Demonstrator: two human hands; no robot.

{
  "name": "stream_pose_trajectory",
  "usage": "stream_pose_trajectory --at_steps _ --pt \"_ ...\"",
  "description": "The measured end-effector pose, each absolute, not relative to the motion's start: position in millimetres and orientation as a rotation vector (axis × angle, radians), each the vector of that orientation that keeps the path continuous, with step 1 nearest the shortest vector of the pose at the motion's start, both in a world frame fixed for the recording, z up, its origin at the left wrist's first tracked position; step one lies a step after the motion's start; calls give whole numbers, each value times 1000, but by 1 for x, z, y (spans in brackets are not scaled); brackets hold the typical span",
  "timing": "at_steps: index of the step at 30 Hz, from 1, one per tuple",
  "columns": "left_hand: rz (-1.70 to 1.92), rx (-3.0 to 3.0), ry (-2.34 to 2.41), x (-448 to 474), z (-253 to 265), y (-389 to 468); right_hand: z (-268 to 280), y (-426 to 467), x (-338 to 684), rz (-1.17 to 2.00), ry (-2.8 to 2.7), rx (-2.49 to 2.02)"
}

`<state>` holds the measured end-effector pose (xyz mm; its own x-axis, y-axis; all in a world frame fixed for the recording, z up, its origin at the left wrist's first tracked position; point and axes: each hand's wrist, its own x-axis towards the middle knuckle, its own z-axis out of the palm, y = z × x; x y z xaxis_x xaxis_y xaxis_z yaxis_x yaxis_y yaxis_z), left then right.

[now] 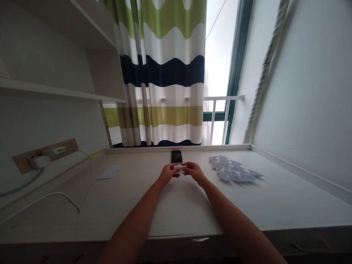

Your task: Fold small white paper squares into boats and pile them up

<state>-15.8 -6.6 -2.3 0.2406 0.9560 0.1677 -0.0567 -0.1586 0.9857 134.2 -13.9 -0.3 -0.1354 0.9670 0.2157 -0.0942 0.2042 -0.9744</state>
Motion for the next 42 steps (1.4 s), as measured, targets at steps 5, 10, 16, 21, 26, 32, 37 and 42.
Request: stream_pose_trajectory --at_steps 5,10,16,21,26,32,37,42 --pt "1148 1442 910 -17 -2 -7 0 -15 133 1220 -1330 -1000" --pt "1148 1450 907 -18 -4 -5 1 -15 133 1224 -1334 -1020" --pt "1153 1455 908 -18 -5 -5 1 -15 134 1222 -1342 -995" --pt "1157 1455 916 -18 -4 -5 4 -18 133 1213 -1344 -1022" --pt "1160 1443 907 -18 -4 -5 5 -18 133 1200 -1357 -1002" --pt "1146 1463 889 -18 -3 -5 6 -20 133 1209 -1372 -948" --pt "1152 1458 908 -18 -2 -6 7 -23 133 1212 -1358 -959" --pt "1131 1490 912 -18 -2 -6 8 -22 133 1171 -1362 -992"
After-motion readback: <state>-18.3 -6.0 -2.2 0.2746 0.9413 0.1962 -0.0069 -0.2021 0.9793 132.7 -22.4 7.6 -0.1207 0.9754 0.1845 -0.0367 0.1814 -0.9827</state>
